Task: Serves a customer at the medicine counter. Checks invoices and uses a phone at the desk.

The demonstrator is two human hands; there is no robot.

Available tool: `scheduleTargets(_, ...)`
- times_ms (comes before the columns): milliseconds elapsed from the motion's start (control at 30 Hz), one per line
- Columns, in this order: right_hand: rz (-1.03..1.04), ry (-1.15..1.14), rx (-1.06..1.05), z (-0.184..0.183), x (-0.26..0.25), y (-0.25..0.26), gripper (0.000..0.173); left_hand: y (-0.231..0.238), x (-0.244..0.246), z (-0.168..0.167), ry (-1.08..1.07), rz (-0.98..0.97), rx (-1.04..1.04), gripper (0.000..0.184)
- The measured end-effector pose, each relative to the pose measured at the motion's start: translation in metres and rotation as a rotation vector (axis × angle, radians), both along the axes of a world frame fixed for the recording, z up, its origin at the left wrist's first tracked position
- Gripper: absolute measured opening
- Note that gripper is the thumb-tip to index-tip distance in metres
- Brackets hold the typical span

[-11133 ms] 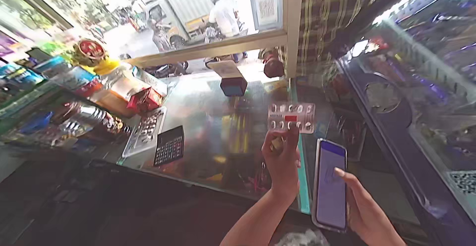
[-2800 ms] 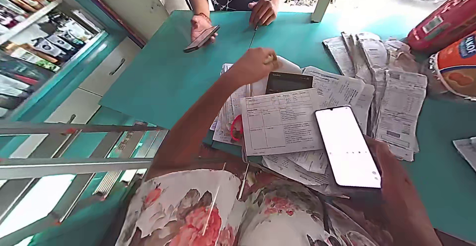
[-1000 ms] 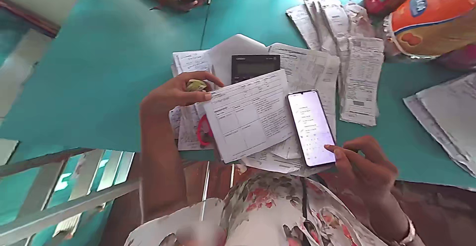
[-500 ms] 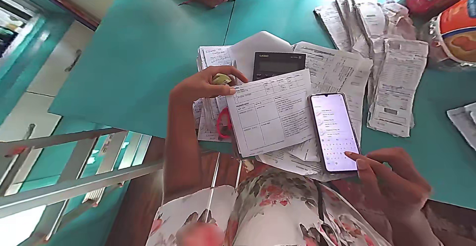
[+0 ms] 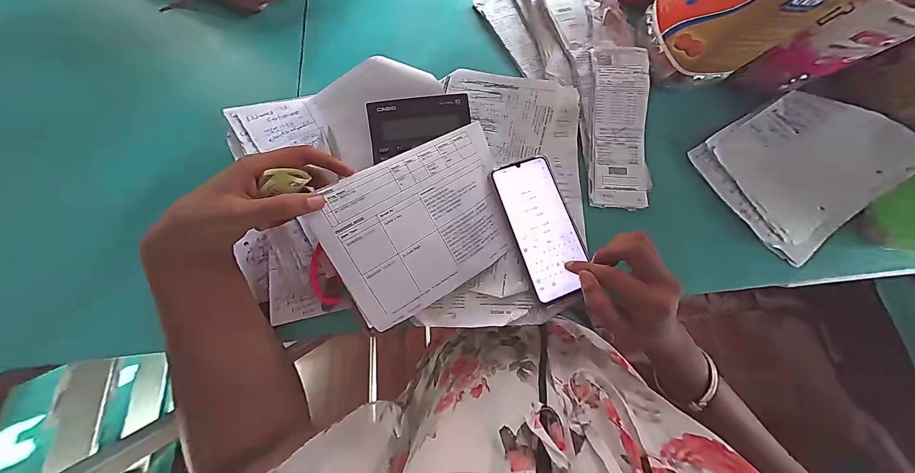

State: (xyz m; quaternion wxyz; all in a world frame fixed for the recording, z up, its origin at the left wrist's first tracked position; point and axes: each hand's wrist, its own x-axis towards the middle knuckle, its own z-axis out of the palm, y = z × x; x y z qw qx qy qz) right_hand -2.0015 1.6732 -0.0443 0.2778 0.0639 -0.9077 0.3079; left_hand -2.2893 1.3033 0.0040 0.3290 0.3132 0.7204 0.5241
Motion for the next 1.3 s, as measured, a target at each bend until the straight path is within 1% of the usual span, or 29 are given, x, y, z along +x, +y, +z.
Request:
scheduleTargets(100,0.014,0.001,0.003,-0.001,0.002,0.0,0.018,-0.001,-0.001,0.0,-0.007,0.007,-0.011,0.031)
scheduleTargets(267,0.107,-0.02,0.028,-0.003,0.005,0.0,0.02,-0.003,-0.002,-0.002,0.029,-0.007,-0.026,0.031)
scheduleTargets(467,0.124,-0.018,0.001,-0.002,0.003,0.001,0.019,-0.004,-0.004,-0.004,0.056,-0.044,0.035,0.032)
scheduleTargets(633,0.136,-0.038,0.05,-0.002,0.003,-0.001,0.019,-0.006,-0.006,-0.009,0.057,-0.046,0.041,0.034)
scheduleTargets(700,0.097,-0.014,0.031,-0.003,0.003,0.0,0.017,-0.006,-0.006,-0.009,0.058,-0.044,0.04,0.034)
scheduleTargets(800,-0.031,0.039,-0.014,-0.003,0.001,-0.001,0.017,-0.006,-0.007,-0.01,0.066,-0.062,0.05,0.034)
scheduleTargets(900,-0.102,0.027,-0.005,-0.003,-0.002,-0.003,0.019,-0.005,-0.005,-0.007,0.067,-0.035,0.023,0.033)
scheduleTargets(1000,-0.127,0.003,0.022,-0.003,-0.003,-0.004,0.019,-0.003,-0.003,-0.004,0.055,-0.018,0.008,0.032)
scheduleTargets(1067,-0.104,0.001,0.027,-0.002,-0.002,-0.004,0.019,-0.003,-0.002,-0.002,0.05,-0.01,-0.006,0.031)
scheduleTargets(1200,0.01,0.004,0.047,-0.003,0.002,-0.002,0.019,-0.005,-0.005,-0.007,0.038,-0.041,0.049,0.034)
scheduleTargets(1300,0.045,-0.022,0.087,-0.003,0.001,-0.003,0.019,-0.003,-0.002,-0.002,0.032,-0.025,0.015,0.032)
